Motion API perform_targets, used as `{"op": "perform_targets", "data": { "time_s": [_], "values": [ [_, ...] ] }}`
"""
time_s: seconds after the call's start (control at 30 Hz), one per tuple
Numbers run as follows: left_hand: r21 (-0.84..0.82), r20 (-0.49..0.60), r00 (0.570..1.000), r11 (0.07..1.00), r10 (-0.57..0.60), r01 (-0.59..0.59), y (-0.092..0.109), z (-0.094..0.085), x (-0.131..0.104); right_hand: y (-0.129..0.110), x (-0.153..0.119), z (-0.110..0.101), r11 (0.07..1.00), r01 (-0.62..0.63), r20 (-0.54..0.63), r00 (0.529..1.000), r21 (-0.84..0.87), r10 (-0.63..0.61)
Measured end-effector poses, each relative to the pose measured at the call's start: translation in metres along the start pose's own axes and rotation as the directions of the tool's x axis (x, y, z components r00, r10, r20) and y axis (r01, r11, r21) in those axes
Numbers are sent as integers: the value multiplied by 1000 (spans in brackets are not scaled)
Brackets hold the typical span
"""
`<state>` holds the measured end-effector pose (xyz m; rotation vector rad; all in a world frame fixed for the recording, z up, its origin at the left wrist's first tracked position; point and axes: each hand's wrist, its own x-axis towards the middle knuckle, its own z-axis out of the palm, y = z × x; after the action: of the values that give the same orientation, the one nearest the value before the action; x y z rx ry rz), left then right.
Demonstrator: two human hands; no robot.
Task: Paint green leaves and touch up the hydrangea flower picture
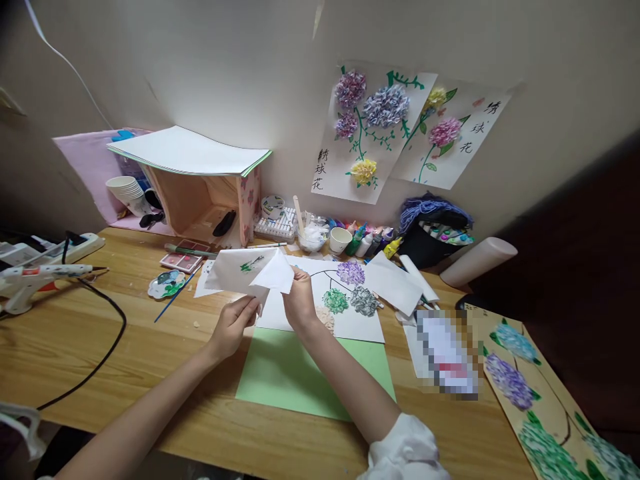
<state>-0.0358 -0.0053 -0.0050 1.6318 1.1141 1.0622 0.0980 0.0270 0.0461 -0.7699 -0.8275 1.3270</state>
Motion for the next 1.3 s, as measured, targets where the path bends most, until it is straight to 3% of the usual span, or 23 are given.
{"op": "perform_targets", "data": {
  "time_s": [0.2, 0.43, 0.53, 0.7, 0.77, 0.83, 1.0, 1.13, 1.3],
  "values": [
    [-3, 61, 998, 1000, -4, 5, 4, 0, -1, -12, 6, -10, 999, 42, -64, 997, -22, -44],
    [49, 82, 997, 999, -13, 9, 1, 1, -2, -25, 14, -20, 995, 29, -12, 999, -93, -30],
    [39, 103, 995, 999, -18, 14, 0, 2, -2, -32, 24, -32, 989, 127, -106, 985, -69, -134],
    [11, 82, 996, 1000, -25, 24, -2, 5, -2, -47, 42, -55, 967, 248, -299, 919, -64, -255],
    [-6, 75, 997, 1000, -26, 26, -3, 5, -2, -46, 41, -54, 981, 181, -243, 950, -75, -194],
    [-21, 75, 997, 999, -28, 30, -4, 5, -2, -42, 34, -45, 994, 62, -99, 993, -91, -71],
    [-45, 34, 999, 998, -33, 34, -5, 4, -1, -31, 17, -22, 991, -90, 146, 984, -103, 104],
    [-62, 43, 998, 997, -40, 43, -5, 4, -1, -34, 17, -27, 981, -76, 243, 963, -178, 119],
    [-98, 105, 992, 992, -66, 77, -5, 8, -2, -34, 21, -36, 964, 48, 290, 957, -263, 31]
  ]
}}
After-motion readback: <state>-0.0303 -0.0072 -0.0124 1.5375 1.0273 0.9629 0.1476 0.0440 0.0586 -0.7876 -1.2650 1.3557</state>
